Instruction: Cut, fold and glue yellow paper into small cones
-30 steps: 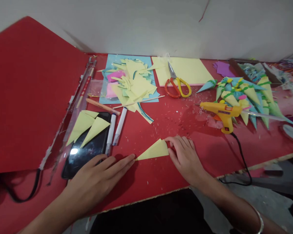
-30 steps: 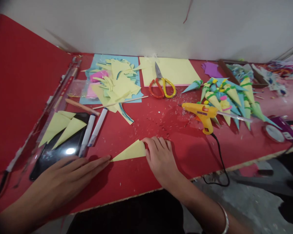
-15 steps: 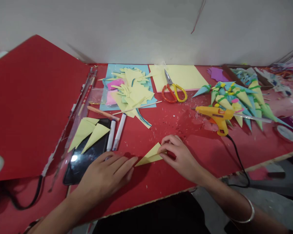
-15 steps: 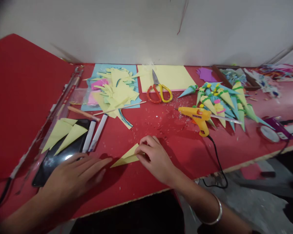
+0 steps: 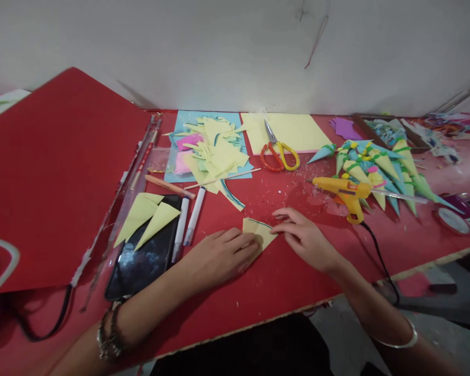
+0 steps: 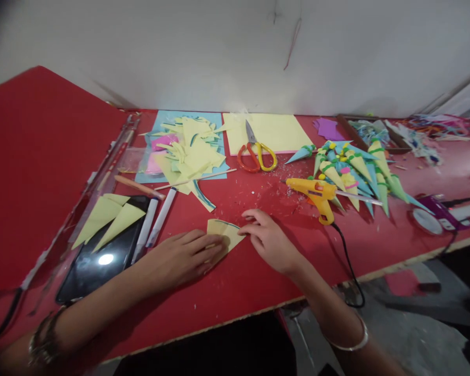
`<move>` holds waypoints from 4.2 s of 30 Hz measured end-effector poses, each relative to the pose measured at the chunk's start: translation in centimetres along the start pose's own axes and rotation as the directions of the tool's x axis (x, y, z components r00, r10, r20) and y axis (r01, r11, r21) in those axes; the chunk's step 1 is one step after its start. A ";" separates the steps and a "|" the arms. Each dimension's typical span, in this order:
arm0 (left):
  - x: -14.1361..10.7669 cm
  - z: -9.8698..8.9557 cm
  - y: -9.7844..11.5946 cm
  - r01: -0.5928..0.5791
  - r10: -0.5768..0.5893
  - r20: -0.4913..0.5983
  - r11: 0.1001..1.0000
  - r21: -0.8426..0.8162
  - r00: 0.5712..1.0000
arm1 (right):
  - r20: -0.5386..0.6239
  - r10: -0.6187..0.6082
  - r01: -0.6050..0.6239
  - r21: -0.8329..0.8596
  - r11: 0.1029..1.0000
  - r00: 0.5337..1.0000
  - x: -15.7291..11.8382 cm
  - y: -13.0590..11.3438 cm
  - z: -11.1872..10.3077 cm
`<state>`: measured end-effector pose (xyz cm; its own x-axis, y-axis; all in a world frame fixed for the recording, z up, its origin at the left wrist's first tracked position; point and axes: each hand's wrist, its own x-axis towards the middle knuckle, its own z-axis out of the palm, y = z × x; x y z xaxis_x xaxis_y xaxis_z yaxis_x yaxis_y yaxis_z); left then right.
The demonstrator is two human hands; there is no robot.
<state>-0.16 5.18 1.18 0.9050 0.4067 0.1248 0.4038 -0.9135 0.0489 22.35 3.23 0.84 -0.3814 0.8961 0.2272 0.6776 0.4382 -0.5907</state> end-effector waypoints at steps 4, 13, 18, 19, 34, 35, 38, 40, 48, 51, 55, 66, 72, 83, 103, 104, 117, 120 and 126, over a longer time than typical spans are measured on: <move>-0.4 0.0 0.1 0.148 -0.147 0.027 0.987 -0.056 0.989 | -0.098 0.050 -0.057 -0.064 0.996 0.994 -2.3 0.9 -2.5; -0.2 0.0 0.7 0.371 -0.374 -0.003 0.922 -0.115 0.928 | -0.716 0.263 -0.553 -0.202 0.808 0.647 -6.3 4.1 -5.5; -0.6 0.1 0.5 0.357 -0.369 -0.067 0.923 -0.146 0.927 | -0.664 0.134 -0.521 -0.428 0.738 0.735 -5.6 6.7 -4.7; -0.6 0.1 0.4 0.342 -0.356 -0.063 0.924 -0.170 0.932 | -0.655 0.133 -0.522 -0.447 0.726 0.744 -5.5 7.1 -4.7; -0.6 0.3 -0.1 0.386 -0.389 -0.021 0.919 -0.080 0.921 | -0.445 0.420 -0.587 -0.357 0.727 0.791 -2.8 2.3 -6.4; -0.7 0.3 -0.2 0.395 -0.398 -0.027 0.915 -0.080 0.917 | -0.408 0.403 -0.552 -0.371 0.747 0.820 -2.7 1.4 -6.2; -0.7 0.5 -0.3 0.399 -0.404 -0.055 0.913 -0.079 0.913 | -0.305 0.327 -0.442 -0.489 0.752 0.894 -2.7 -0.6 -5.2; -0.7 0.5 -0.3 0.401 -0.405 -0.066 0.913 -0.068 0.912 | -0.243 0.271 -0.362 -0.555 0.749 0.932 -2.8 -1.3 -4.3; -0.6 0.5 -0.1 0.406 -0.407 -0.095 0.913 -0.035 0.908 | -0.101 0.139 -0.171 -0.647 0.743 0.985 -3.1 -1.6 -3.0; -0.5 0.5 -0.2 0.401 -0.402 -0.104 0.915 -0.036 0.910 | -0.068 0.128 -0.141 -0.651 0.746 0.989 -3.0 -1.7 -2.9; -0.5 0.4 -0.1 0.403 -0.406 -0.086 0.914 -0.049 0.910 | -0.050 0.124 -0.128 -0.619 0.775 0.991 -2.9 -2.0 -2.9; -0.5 0.4 0.0 0.405 -0.409 -0.088 0.913 -0.053 0.908 | 0.012 0.129 -0.098 -0.574 0.813 0.992 -2.9 -2.1 -3.2; -0.5 0.4 -0.1 0.400 -0.404 -0.082 0.914 -0.065 0.911 | 0.022 0.147 -0.108 -0.572 0.813 0.989 -2.8 -2.0 -3.3; -0.5 0.5 -0.2 0.399 -0.403 -0.091 0.915 -0.062 0.911 | 0.012 0.175 -0.139 -0.558 0.818 0.984 -2.6 -2.0 -3.5; -0.5 0.5 -0.3 0.397 -0.402 -0.104 0.915 -0.068 0.910 | -0.023 0.222 -0.194 -0.578 0.792 0.975 -2.2 -1.3 -3.8; -0.5 0.6 -0.3 0.396 -0.401 -0.110 0.916 -0.067 0.909 | -0.022 0.235 -0.204 -0.582 0.787 0.972 -2.2 -1.3 -3.8; -0.5 0.4 -0.2 0.397 -0.403 -0.093 0.915 -0.070 0.911 | -0.061 0.255 -0.241 -0.589 0.771 0.965 -1.6 -0.9 -4.0; -0.6 0.4 -0.2 0.406 -0.412 -0.085 0.911 -0.074 0.907 | -0.083 0.261 -0.258 -0.590 0.765 0.962 -1.6 -0.6 -4.0; -0.5 0.2 -0.2 0.420 -0.425 -0.052 0.903 -0.091 0.904 | -0.100 0.288 -0.291 -0.582 0.759 0.952 -1.3 -0.1 -4.0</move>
<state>-0.71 5.17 0.88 0.6389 0.7558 0.1431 0.7324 -0.6546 0.1872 25.28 2.30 3.69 -0.1046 0.9868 0.1238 0.9915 0.1132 -0.0640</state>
